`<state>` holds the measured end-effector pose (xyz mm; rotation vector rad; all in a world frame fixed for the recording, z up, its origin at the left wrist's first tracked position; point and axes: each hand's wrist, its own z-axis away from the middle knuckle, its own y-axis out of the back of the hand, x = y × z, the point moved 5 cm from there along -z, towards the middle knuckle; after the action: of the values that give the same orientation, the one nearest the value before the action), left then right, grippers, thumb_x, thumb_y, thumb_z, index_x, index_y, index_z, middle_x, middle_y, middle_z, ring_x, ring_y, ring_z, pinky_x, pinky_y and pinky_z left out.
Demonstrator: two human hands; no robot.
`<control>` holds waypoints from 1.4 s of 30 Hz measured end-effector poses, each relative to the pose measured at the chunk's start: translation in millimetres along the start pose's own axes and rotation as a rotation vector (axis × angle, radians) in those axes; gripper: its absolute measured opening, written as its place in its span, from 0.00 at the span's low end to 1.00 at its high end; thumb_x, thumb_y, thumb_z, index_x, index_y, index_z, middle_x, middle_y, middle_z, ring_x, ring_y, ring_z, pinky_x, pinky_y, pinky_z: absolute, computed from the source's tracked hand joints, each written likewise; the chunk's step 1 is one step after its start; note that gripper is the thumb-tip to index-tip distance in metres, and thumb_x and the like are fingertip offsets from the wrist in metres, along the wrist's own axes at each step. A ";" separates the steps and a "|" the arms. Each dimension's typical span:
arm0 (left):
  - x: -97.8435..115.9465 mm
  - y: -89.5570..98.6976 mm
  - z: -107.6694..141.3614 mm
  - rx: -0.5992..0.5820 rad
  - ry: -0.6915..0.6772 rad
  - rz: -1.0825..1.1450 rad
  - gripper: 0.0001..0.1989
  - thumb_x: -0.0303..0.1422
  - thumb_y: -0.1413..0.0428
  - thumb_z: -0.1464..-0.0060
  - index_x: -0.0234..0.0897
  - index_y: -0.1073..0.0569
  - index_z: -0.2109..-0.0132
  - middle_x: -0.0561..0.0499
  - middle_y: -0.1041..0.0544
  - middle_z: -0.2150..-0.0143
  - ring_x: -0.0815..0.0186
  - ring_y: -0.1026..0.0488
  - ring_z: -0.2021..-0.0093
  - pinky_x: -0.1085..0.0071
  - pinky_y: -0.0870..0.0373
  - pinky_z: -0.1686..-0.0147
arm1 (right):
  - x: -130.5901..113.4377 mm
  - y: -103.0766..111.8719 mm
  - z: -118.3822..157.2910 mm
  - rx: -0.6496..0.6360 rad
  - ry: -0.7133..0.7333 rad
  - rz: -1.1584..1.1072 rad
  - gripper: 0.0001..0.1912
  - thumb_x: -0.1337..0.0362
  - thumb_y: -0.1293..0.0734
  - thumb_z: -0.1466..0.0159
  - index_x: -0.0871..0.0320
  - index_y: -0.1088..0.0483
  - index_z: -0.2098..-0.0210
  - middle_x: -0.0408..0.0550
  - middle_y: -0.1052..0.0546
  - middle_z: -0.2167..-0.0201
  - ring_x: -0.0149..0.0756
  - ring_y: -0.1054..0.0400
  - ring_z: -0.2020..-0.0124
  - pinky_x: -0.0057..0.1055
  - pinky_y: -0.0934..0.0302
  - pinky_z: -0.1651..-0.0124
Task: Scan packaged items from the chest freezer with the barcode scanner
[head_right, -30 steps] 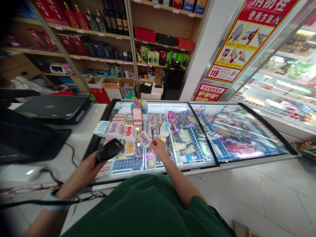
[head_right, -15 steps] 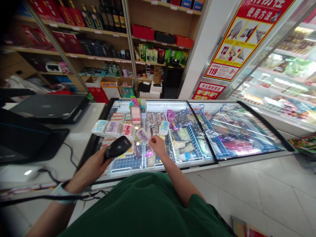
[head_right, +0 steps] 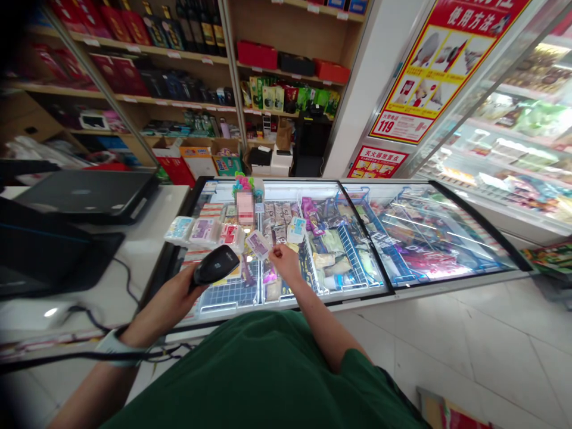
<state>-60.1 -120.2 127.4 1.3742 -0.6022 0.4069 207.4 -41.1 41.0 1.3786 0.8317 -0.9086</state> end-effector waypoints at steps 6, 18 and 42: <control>0.5 -2.4 -1.2 -0.024 0.017 0.028 0.19 0.43 0.52 0.44 0.35 0.34 0.50 0.36 0.25 0.50 0.50 0.26 0.49 0.57 0.32 0.49 | -0.2 0.1 -1.0 -0.013 -0.003 -0.007 0.08 0.61 0.33 0.42 0.58 0.27 0.65 0.43 0.22 0.73 0.34 0.27 0.70 0.29 0.35 0.63; 2.6 -5.3 -2.8 -0.033 -0.004 0.053 0.20 0.42 0.52 0.43 0.35 0.35 0.48 0.37 0.25 0.50 0.51 0.27 0.48 0.55 0.32 0.48 | -2.4 1.8 0.3 -0.011 -0.017 0.009 0.08 0.61 0.33 0.42 0.58 0.26 0.65 0.43 0.22 0.72 0.33 0.27 0.70 0.29 0.34 0.62; -36.7 -5.6 10.0 0.042 0.046 -0.031 0.22 0.45 0.52 0.41 0.34 0.33 0.47 0.39 0.22 0.53 0.52 0.23 0.54 0.62 0.29 0.55 | 82.9 41.8 -46.2 0.357 -0.594 -0.830 0.08 0.64 0.30 0.41 0.59 0.33 0.73 0.45 0.24 0.78 0.28 0.30 0.79 0.22 0.36 0.77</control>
<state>-87.2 -128.2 101.2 1.4083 -0.5363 0.4274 282.7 0.6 -17.0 0.9269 0.7887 -2.0703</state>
